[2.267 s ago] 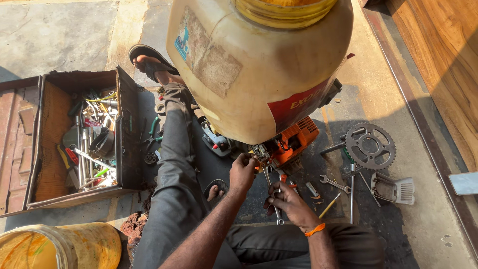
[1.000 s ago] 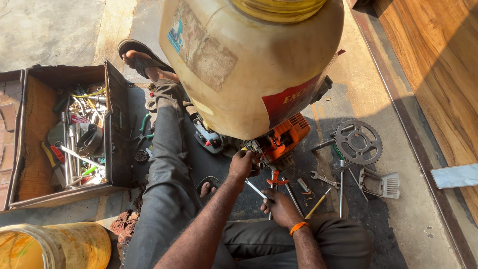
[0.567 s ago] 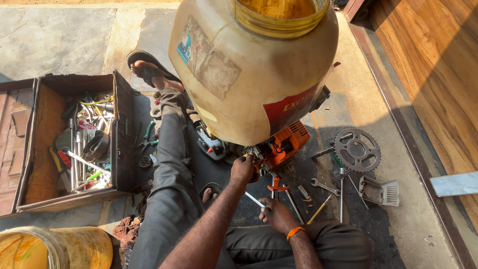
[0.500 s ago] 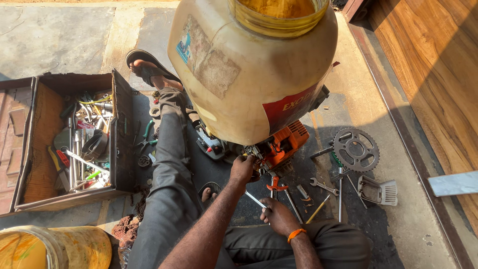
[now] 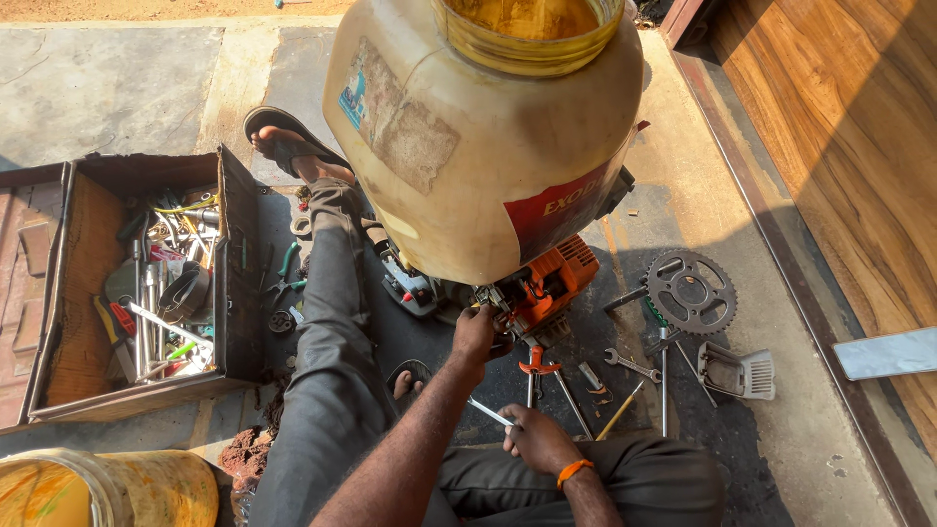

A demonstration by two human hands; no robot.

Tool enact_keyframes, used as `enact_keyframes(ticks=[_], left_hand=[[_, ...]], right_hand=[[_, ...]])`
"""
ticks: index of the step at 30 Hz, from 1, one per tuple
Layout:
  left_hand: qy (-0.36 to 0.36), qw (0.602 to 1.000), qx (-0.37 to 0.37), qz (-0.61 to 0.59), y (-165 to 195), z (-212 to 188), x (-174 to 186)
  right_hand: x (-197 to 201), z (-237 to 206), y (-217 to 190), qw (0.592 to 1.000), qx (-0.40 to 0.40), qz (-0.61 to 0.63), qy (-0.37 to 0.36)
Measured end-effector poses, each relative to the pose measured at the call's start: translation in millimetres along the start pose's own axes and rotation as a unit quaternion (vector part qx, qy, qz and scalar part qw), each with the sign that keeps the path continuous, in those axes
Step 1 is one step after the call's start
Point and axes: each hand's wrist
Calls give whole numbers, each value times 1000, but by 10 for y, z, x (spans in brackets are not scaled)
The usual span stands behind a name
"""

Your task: The person sits on the ground and uses a wrench and screwdriver to remove a small engine component, then disassembles it further. They manipulate the carburetor and related parts, placing them on the floor.

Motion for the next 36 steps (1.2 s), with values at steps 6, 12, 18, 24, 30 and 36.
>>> enact_keyframes(ticks=[6,12,18,24,30,36], left_hand=[[26,998,-1,64,38,47,0],[33,994,-43,98,28,-21,42],[2,1000,9,12,19,9,15],[53,992,-16,110,106,14,11],[11,998,-38,56,21,-4,74],[28,997,-3,71,22,78,8]], right_hand=[[-87,232,-5,1000,28,3,-7],[-130,353,96,999,33,14,-15],[-161,387,120,999,31,23,-12],[-141,404,88,999,39,27,-15],[-167,420,139,999,25,35,-15],[-179,428,124,999,47,26,-7]])
Point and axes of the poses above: each hand's wrist, its own z-axis towards the middle knuckle, its own x-axis out of the back of the hand, y = z × x, and after that the axes turned 4 degrees about y, right-handed
